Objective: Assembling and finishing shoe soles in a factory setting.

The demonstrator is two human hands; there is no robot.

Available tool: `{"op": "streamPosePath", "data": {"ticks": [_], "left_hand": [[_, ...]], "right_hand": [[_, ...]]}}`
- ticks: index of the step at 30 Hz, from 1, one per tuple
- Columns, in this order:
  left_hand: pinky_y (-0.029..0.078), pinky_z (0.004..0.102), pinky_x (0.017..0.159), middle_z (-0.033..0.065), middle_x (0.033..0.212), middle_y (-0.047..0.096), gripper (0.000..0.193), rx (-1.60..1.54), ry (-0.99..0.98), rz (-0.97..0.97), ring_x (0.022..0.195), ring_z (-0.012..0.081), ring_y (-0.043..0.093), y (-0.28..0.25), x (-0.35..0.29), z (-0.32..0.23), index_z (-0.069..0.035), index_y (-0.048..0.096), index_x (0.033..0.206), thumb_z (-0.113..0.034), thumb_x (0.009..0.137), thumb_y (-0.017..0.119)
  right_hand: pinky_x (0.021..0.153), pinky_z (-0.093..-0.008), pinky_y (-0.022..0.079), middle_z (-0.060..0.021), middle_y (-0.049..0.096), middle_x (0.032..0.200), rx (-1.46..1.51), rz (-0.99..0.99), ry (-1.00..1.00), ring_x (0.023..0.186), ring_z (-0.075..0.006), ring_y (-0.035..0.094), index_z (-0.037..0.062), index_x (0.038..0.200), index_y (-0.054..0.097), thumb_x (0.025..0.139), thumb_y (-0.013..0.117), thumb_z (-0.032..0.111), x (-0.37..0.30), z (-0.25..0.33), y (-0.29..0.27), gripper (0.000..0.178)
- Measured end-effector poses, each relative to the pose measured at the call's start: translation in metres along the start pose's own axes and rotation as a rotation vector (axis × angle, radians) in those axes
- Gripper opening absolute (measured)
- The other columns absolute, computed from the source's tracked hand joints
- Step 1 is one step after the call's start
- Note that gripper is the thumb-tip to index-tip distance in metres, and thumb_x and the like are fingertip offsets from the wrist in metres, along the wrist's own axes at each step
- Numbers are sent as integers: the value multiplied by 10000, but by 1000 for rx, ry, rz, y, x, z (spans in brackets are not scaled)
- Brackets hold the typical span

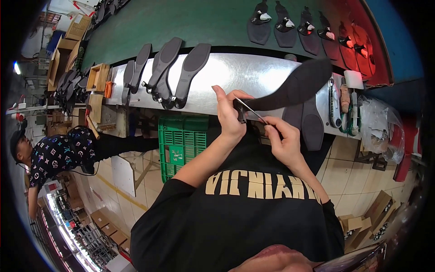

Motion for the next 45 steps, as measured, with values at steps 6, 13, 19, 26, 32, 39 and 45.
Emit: {"op": "streamPosePath", "data": {"ticks": [6,13,19,26,32,39,45], "left_hand": [[348,238,514,32,657,570,765,-82,-119,29,543,111,448,1,2,3,-63,576,759,-714,968,234],[477,383,674,46,735,595,572,-550,-613,-107,732,240,600,15,-13,46,-130,588,880,-699,869,543],[491,355,658,33,740,598,533,-613,-473,126,730,214,611,9,16,54,-132,588,862,-660,904,528],[464,314,622,50,741,594,687,-348,-107,-276,662,199,567,-88,62,-59,-73,590,910,-732,919,395],[57,567,1154,184,1519,395,1130,318,108,-353,1463,314,230,-215,52,-184,-7,434,1445,-876,827,58],[422,292,1007,110,1254,608,351,736,670,-398,1173,165,550,-112,52,-208,31,570,1282,-164,991,576],[438,386,1020,167,1262,626,515,904,556,112,1216,309,570,56,193,-80,-22,587,1293,-325,890,694]], "right_hand": [[582,-346,481,-136,621,773,-414,-69,-432,635,-299,611,4,1012,644,850,646,-14,-10,44,10,163],[592,-389,491,-129,633,753,-468,-164,-290,653,-307,642,19,975,622,891,626,33,-4,41,-5,85],[590,-378,495,-127,624,752,-445,-75,-346,644,-302,638,31,967,615,878,629,21,-1,38,19,91],[599,-325,507,-123,655,815,-405,-32,-312,642,-233,640,22,967,644,889,626,18,6,59,7,80],[569,-245,408,-42,581,726,-372,-331,-247,615,-97,510,-7,980,629,955,569,48,7,48,-92,85],[735,-349,481,-126,599,927,-593,-581,-230,796,-249,591,-24,1094,621,885,580,1,9,30,-169,214],[747,-450,493,-171,617,903,-883,-593,-129,847,-374,616,18,1060,656,837,643,65,21,15,-175,229]]}}
Point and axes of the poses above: each hand's wrist, its own x-axis towards the middle knuckle, its own y-axis out of the palm, z = x × y, the point moved 10 cm from there along x, towards the middle knuckle
